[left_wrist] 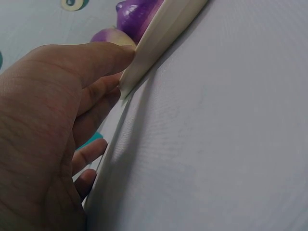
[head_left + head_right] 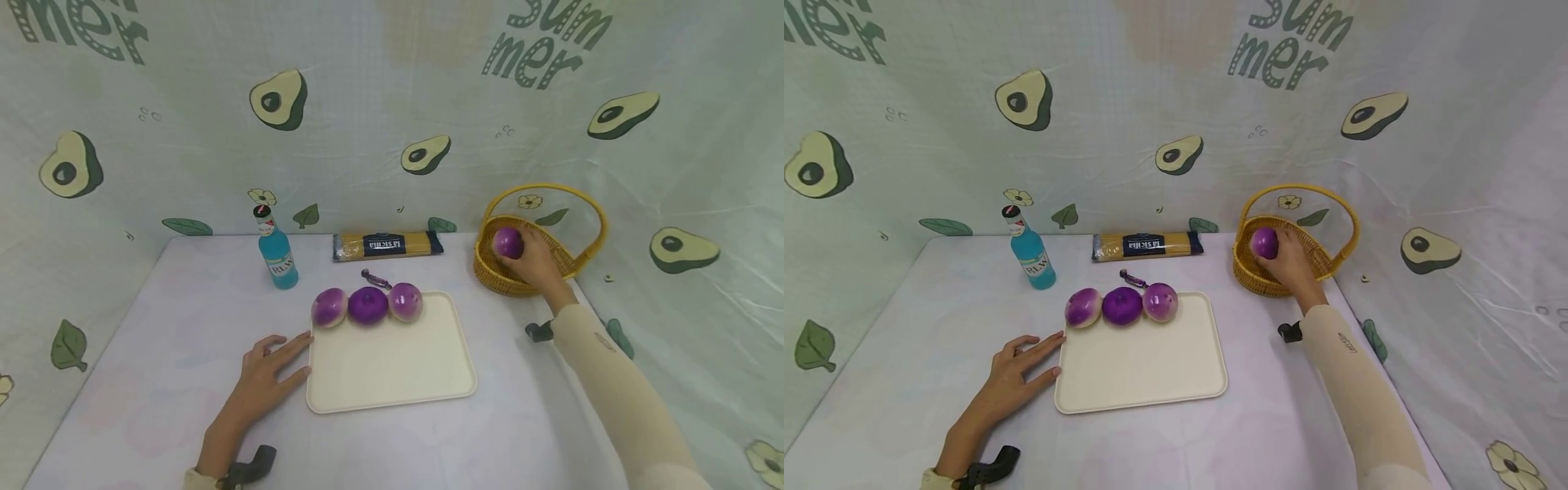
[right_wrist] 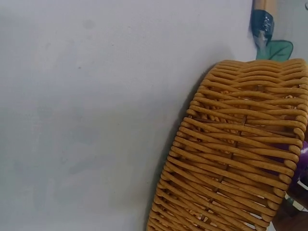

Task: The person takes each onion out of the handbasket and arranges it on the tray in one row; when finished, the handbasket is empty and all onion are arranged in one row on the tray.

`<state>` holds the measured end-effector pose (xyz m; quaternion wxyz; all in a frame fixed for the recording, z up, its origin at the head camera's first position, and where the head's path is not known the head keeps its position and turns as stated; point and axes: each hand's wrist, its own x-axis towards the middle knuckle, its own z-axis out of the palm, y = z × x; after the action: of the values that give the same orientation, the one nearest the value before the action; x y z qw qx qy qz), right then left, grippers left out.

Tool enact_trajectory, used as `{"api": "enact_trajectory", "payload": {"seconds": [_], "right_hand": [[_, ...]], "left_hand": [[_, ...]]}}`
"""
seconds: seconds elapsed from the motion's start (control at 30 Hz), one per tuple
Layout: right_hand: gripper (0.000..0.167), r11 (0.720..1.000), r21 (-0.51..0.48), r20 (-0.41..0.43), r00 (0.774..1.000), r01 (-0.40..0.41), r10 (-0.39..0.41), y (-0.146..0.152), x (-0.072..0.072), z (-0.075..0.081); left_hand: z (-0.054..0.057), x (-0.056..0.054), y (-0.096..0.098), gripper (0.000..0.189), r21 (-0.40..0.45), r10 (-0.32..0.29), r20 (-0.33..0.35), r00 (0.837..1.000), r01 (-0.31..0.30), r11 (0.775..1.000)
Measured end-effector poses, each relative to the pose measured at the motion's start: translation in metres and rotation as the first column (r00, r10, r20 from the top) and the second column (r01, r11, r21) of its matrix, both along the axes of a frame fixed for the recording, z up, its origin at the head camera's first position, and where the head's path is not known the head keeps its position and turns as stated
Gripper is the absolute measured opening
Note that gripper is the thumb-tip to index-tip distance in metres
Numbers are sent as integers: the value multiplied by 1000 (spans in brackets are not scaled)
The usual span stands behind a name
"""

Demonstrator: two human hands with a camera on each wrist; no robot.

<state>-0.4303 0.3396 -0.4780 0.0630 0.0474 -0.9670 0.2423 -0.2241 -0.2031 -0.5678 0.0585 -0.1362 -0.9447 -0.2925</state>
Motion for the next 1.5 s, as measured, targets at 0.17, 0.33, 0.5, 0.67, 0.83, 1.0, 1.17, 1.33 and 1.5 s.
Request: {"api": "enact_trajectory", "payload": {"seconds": [0.17, 0.33, 0.5, 0.67, 0.83, 1.0, 1.17, 1.33, 1.5], "right_hand": [[88, 1000, 8, 1, 1000, 12, -12, -1, 5, 2], [86, 1000, 10, -5, 1000, 9, -9, 0, 11, 3], [85, 1000, 4, -24, 1000, -6, 6, -2, 18, 4], [83, 1000, 14, -21, 1000, -9, 9, -4, 24, 7], [84, 1000, 18, -20, 1000, -12, 12, -5, 32, 10], [84, 999, 19, -37, 999, -32, 33, -9, 39, 14], [84, 999, 13, -51, 997, -53, 53, -15, 46, 17], [82, 998, 10, -62, 996, -69, 70, -19, 51, 19], [82, 997, 39, -60, 996, -67, 69, -22, 56, 21]], "left_hand": [[0, -1, 0, 58, 8, -2, -4, 1000, 2, 1000], [-3, 0, 0, 58, 5, -4, 4, 1000, 4, 1000], [-3, 0, 0, 58, 14, -7, -20, 1000, 8, 1000], [0, 1, -1, 58, 11, -9, -23, 1000, 9, 1000], [-1, 1, -1, 58, 14, -16, -33, 999, 17, 1000], [-2, 1, 0, 58, 15, -15, -35, 999, 15, 1000], [-1, 2, 0, 58, 15, -3, -15, 1000, 3, 1000], [-2, 1, 0, 58, 12, 4, 4, 1000, -4, 1000], [-2, 1, 1, 58, 8, 6, 12, 1000, -6, 1000]]}}
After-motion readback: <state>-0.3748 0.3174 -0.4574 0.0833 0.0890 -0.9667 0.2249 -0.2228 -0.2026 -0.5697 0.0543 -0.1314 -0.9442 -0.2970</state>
